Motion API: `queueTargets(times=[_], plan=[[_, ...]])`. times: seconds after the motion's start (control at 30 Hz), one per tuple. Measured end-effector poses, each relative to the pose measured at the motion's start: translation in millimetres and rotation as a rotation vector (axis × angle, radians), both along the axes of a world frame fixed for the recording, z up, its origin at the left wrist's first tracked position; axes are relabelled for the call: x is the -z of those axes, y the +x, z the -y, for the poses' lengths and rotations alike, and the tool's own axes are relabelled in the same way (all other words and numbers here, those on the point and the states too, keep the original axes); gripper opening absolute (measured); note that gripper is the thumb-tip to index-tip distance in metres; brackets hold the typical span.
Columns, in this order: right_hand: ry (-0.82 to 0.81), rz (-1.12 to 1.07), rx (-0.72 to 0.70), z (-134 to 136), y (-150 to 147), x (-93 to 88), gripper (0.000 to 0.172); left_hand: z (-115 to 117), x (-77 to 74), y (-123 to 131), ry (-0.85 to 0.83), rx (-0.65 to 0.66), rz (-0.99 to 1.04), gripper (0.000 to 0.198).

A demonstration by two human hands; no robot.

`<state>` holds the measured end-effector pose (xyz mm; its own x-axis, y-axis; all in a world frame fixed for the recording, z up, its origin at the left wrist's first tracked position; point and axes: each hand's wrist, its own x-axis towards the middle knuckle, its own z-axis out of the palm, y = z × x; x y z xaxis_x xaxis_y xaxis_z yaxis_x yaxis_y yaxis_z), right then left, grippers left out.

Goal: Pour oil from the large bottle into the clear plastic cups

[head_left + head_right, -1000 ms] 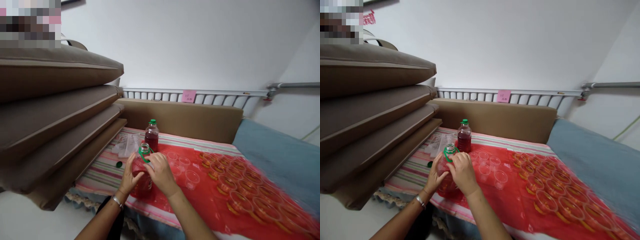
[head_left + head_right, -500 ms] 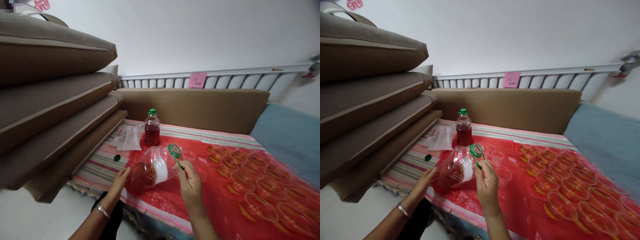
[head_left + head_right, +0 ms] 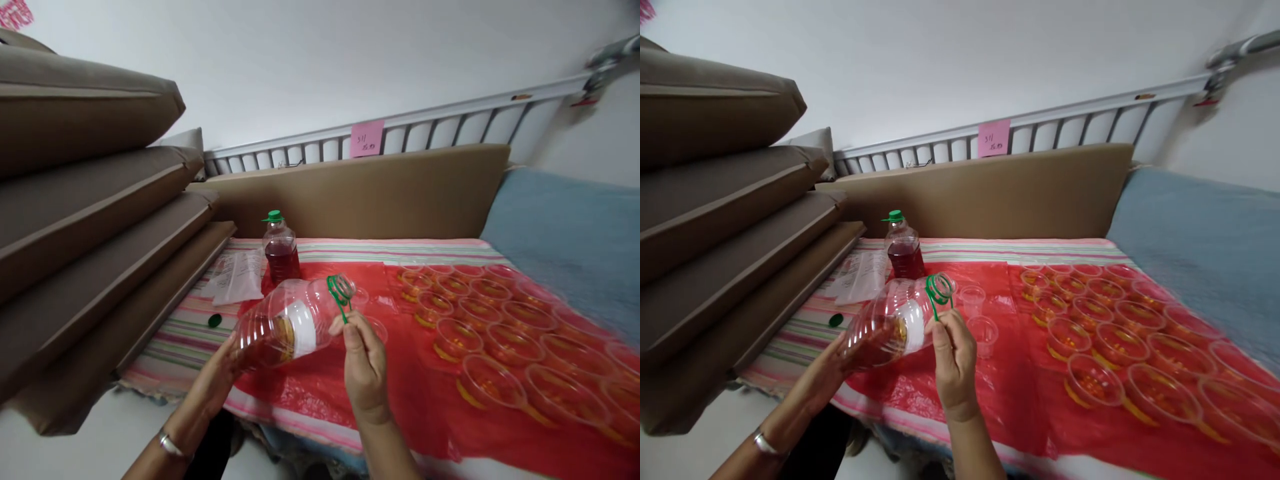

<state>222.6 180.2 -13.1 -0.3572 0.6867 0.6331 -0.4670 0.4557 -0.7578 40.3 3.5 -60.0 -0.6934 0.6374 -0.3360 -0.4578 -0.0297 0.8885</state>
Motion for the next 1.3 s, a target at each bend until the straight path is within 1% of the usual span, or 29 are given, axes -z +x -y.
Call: queueTargets(times=[0.07, 0.17, 0.23, 0.3, 0.37, 0.53, 0.67, 0.77, 0.87, 1.0, 1.1, 1.3], plan=[[-0.017, -0.039, 0.005, 1.5, -0.8, -2.2, 0.028, 8.8, -12.0, -1.6, 0.010, -0.027, -0.001, 0.046], [-0.016, -0.020, -0.003, 8.3, -3.3, -2.6, 0.027, 22.1, -29.1, -2.4, 0.012, -0.037, -0.038, 0.044], [-0.005, 0.029, -0.001, 15.2, -6.6, -1.1, 0.027, 30.0, -37.0, -3.5, 0.001, -0.031, -0.061, 0.046], [0.004, 0.086, 0.012, 22.6, -11.7, 1.8, 0.028, 37.2, -41.3, -6.5, -0.034, -0.070, -0.097, 0.050], [0.014, 0.135, 0.029, 29.1, -18.5, 6.5, 0.028, 44.0, -43.0, -11.1, -0.070, -0.138, -0.133, 0.049], [0.028, 0.208, 0.036, 38.8, -36.3, 22.9, 0.030, 58.9, -43.6, -20.5, -0.122, -0.301, -0.173, 0.038], [0.024, 0.258, 0.013, 40.4, -43.2, 32.7, 0.027, 64.4, -42.5, -23.9, -0.175, -0.367, -0.178, 0.032], [0.014, 0.288, -0.003, 39.1, -44.6, 36.6, 0.025, 64.6, -39.3, -26.8, -0.192, -0.406, -0.219, 0.031], [0.001, 0.301, -0.004, 37.1, -46.1, 40.1, 0.023, 64.0, -36.1, -29.7, -0.192, -0.422, -0.265, 0.039], [-0.008, 0.317, -0.005, 34.6, -49.2, 45.0, 0.022, 63.5, -37.3, -30.7, -0.201, -0.380, -0.324, 0.048], [-0.020, 0.339, 0.003, 32.9, -51.1, 48.0, 0.021, 62.7, -41.0, -30.2, -0.198, -0.356, -0.368, 0.050], [-0.024, 0.347, 0.011, 31.1, -53.0, 52.8, 0.015, 60.8, -44.5, -29.5, -0.202, -0.358, -0.406, 0.051]])
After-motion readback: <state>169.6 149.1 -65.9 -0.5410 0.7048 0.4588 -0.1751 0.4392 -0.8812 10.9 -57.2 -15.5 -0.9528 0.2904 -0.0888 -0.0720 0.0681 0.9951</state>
